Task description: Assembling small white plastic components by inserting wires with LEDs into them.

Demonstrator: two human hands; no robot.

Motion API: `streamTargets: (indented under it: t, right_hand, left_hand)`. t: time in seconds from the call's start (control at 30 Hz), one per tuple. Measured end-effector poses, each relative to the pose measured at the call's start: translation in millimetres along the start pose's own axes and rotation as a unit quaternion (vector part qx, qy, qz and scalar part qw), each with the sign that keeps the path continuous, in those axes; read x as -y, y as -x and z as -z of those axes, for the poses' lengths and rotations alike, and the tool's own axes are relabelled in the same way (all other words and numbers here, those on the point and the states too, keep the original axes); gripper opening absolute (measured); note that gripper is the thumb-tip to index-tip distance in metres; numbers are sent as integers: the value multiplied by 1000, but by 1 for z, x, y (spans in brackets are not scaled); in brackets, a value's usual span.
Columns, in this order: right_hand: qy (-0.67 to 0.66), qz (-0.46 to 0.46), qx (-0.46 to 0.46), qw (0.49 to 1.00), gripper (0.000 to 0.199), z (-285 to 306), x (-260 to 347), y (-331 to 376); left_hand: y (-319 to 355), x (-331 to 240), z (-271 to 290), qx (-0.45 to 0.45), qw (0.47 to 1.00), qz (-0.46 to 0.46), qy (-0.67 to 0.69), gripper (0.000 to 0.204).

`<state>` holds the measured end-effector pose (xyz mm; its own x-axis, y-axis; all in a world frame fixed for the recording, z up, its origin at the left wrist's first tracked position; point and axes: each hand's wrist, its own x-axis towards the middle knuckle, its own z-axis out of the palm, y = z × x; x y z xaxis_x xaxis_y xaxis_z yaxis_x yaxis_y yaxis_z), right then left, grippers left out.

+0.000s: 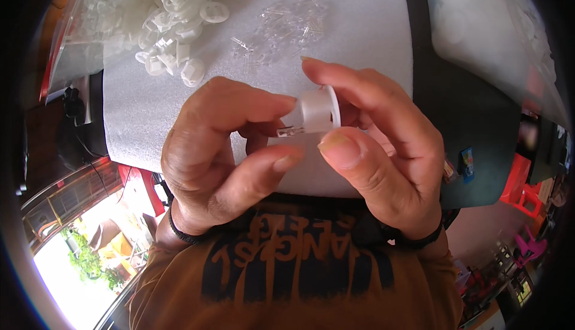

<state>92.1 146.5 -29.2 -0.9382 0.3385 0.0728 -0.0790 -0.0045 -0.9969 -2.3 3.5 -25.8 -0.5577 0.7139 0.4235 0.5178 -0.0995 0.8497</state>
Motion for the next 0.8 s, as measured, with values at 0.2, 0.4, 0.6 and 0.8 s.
streamTargets:
  t: [0.2,0.4,0.6,0.8]
  right_hand:
    - [-31,-24,-6,999,58,1,1,1]
    - [-2,-26,44,999,59,8,-3,1]
    - [7,-5,68,998,54,9,-1,0]
    - [20,71,71,995,53,9,-5,-1]
  left_hand:
    - [1,2,5,-2,1000,-2,-17,20]
    - [3,-2,0,-7,994,-45,-98,22]
    - [4,-8,-2,-6,987,-41,-155,23]
    - [3,-5,-2,36,993,5,-111,20]
